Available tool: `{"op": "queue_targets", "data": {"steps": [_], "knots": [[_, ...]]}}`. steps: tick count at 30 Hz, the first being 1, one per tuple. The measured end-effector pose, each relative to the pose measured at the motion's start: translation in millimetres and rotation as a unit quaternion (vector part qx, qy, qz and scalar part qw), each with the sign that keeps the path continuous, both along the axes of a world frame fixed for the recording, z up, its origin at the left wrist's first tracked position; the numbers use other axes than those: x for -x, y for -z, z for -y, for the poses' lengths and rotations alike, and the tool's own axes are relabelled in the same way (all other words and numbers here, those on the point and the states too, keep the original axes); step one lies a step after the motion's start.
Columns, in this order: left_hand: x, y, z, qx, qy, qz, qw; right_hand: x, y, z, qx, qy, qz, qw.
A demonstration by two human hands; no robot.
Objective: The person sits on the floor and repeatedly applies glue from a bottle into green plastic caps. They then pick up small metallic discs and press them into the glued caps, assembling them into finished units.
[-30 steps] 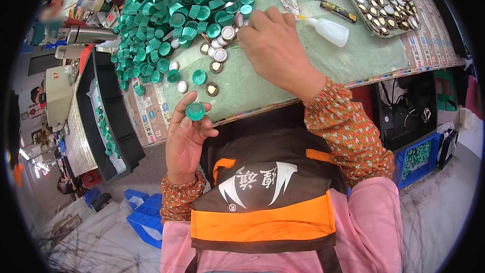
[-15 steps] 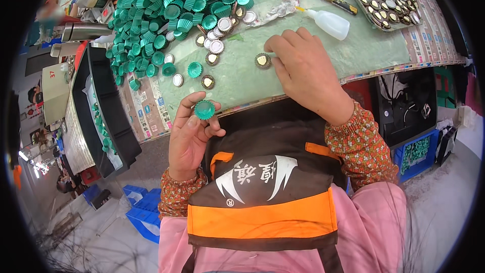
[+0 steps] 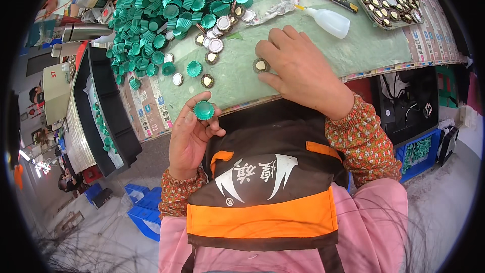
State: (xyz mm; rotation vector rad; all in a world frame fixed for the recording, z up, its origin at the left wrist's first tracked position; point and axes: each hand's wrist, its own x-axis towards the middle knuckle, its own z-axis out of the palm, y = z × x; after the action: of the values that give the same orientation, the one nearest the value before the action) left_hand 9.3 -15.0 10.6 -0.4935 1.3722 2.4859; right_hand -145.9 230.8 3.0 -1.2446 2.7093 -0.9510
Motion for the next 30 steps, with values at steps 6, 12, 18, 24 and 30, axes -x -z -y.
{"op": "queue_targets", "data": {"steps": [6,12,18,24,30], "knots": [[0,2,-1,-0.002,-0.003,0.014,1.0,-3,0,0,0.017,0.002,0.004,1.0],[1,5,0,-0.043,-0.002,0.005,0.999,-6,6,4,0.036,-0.006,0.005,0.999],[2,7,0,-0.101,-0.001,0.026,0.995,-24,-13,17,0.139,-0.066,0.052,0.987],[-1,8,-6,-0.081,-0.01,0.048,0.996,-48,-18,38,0.143,-0.102,0.032,0.984],[-4,12,-7,-0.062,0.016,0.05,0.997,-54,-18,45,0.136,-0.116,0.016,0.984]]}}
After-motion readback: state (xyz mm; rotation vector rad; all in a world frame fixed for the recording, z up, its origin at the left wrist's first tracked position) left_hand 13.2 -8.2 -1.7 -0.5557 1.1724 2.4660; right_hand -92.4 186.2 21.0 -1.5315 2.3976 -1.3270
